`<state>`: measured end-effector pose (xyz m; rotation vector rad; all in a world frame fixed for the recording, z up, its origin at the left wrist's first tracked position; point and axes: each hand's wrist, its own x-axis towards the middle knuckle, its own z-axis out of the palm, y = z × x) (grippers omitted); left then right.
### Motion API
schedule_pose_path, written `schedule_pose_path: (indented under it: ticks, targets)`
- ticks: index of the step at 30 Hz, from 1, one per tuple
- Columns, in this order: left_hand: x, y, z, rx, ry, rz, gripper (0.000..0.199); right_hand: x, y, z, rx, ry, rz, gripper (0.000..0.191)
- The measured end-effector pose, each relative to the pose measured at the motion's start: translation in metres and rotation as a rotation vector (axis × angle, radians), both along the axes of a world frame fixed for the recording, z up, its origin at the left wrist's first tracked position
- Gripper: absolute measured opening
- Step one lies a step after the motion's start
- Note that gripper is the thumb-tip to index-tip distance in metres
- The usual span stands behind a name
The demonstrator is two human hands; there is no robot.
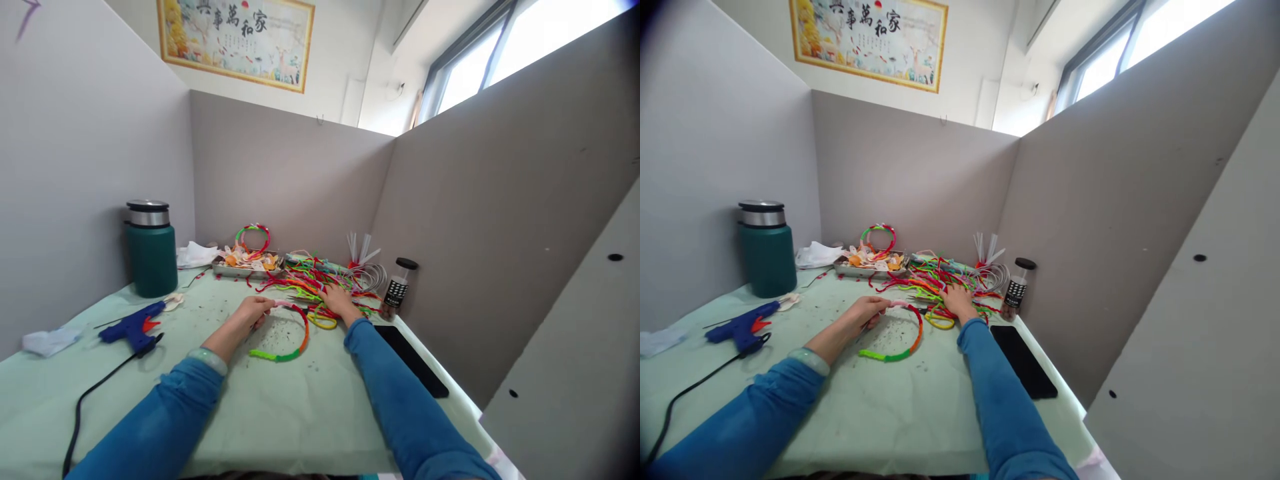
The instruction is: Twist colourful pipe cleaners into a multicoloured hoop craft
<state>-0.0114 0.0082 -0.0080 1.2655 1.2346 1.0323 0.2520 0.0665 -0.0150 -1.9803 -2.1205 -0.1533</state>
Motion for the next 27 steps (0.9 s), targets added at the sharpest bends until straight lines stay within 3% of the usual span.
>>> schedule_pose_path:
  ticks: [4,8,14,18,27]
  targets:
    - [0.000,0.000,-0.001,0.010,-0.006,-0.014,0.032,0.000,0.006,0.002,-0.009,0.050,0.065,0.056]
    - [0.000,0.001,0.000,0.005,-0.007,-0.010,0.030,-0.003,0.013,0.004,-0.049,0.137,-0.052,0.054]
    - [0.000,0.001,-0.001,0.006,-0.008,-0.006,0.027,-0.008,0.023,0.004,0.073,0.148,-0.100,0.047]
    - [-0.001,0.000,-0.002,0.019,-0.020,-0.005,0.028,-0.006,0.031,0.008,-0.040,0.216,-0.119,0.052]
    - [-0.001,-0.003,0.002,-0.022,-0.054,0.005,0.020,0.003,0.043,0.007,-0.097,0.239,-0.187,0.050]
